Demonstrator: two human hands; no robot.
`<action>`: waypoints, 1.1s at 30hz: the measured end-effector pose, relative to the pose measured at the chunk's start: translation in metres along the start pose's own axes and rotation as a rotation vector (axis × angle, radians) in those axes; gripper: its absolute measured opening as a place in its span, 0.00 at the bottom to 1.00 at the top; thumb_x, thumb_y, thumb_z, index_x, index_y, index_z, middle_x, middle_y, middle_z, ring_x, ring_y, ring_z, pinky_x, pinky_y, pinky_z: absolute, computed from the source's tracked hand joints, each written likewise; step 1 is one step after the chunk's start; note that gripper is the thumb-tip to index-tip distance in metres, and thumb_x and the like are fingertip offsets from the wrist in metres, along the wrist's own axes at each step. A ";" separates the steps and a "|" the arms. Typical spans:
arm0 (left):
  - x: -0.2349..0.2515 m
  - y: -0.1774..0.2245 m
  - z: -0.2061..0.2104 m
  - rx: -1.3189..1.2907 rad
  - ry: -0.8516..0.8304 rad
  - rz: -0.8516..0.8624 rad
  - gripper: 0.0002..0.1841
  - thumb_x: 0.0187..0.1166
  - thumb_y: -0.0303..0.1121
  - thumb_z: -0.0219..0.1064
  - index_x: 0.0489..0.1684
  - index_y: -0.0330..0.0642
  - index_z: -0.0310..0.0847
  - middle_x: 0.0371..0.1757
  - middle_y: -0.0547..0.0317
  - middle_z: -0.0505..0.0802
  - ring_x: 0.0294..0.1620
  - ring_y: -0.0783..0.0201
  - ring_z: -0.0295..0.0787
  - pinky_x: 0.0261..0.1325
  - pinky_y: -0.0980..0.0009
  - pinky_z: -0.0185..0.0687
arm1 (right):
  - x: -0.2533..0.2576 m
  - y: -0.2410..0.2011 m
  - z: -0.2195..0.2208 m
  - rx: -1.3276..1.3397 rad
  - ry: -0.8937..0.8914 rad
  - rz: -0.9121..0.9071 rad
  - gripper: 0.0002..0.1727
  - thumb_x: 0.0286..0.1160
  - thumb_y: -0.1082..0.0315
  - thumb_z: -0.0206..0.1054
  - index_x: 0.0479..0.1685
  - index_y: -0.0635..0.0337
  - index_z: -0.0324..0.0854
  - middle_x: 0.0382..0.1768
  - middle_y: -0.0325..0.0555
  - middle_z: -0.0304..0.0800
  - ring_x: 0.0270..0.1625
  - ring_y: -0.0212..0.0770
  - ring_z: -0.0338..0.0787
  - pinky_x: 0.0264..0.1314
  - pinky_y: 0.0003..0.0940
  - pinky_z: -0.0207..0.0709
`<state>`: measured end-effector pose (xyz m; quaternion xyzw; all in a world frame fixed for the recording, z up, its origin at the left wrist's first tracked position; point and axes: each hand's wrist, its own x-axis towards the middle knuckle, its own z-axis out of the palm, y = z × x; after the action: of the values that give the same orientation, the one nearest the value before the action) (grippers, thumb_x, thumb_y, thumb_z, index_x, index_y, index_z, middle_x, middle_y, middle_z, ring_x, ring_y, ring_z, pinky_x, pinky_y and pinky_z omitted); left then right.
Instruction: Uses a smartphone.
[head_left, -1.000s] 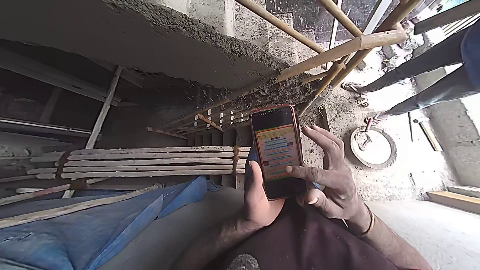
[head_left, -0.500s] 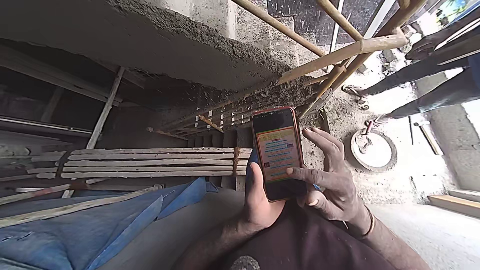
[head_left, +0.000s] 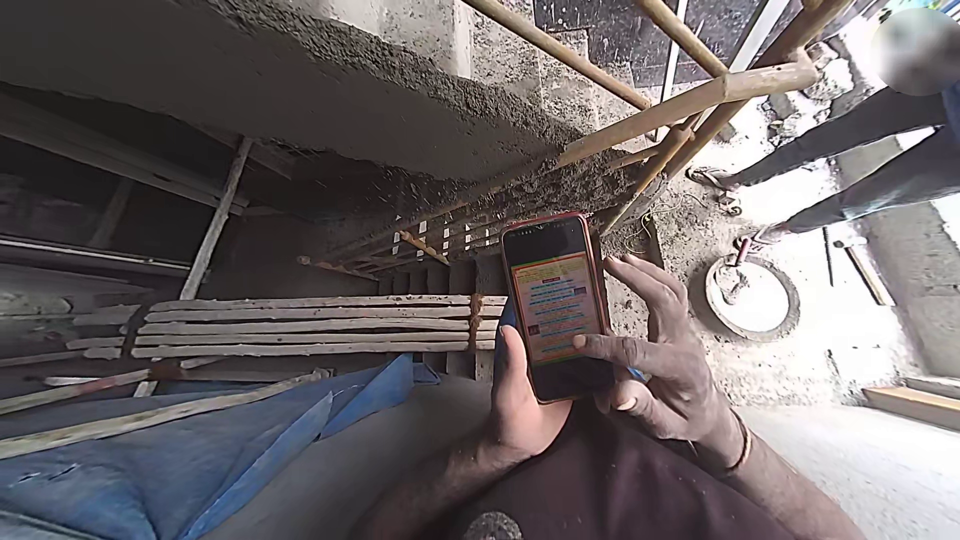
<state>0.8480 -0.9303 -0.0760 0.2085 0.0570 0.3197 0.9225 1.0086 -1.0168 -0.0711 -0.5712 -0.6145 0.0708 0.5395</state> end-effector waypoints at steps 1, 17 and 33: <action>0.000 0.000 0.000 0.002 0.004 0.006 0.33 0.84 0.62 0.56 0.77 0.47 0.72 0.69 0.45 0.87 0.71 0.50 0.84 0.73 0.46 0.79 | 0.000 0.000 0.000 -0.001 -0.001 -0.001 0.28 0.82 0.30 0.51 0.56 0.32 0.92 0.87 0.53 0.65 0.93 0.58 0.51 0.92 0.58 0.50; -0.001 -0.001 0.001 0.011 0.024 0.018 0.32 0.84 0.61 0.56 0.76 0.46 0.73 0.68 0.45 0.88 0.71 0.50 0.85 0.71 0.46 0.80 | 0.000 -0.001 -0.002 0.002 0.000 -0.001 0.28 0.81 0.30 0.52 0.56 0.31 0.92 0.87 0.53 0.65 0.93 0.59 0.51 0.92 0.59 0.50; 0.002 -0.003 0.002 0.015 0.036 0.024 0.32 0.84 0.60 0.57 0.76 0.46 0.73 0.67 0.45 0.88 0.70 0.50 0.85 0.72 0.46 0.80 | 0.000 0.000 -0.004 0.004 0.004 -0.005 0.27 0.81 0.30 0.53 0.55 0.31 0.92 0.87 0.53 0.65 0.93 0.59 0.51 0.91 0.58 0.51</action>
<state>0.8518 -0.9325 -0.0756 0.2103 0.0736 0.3343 0.9158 1.0117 -1.0189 -0.0699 -0.5688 -0.6148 0.0696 0.5419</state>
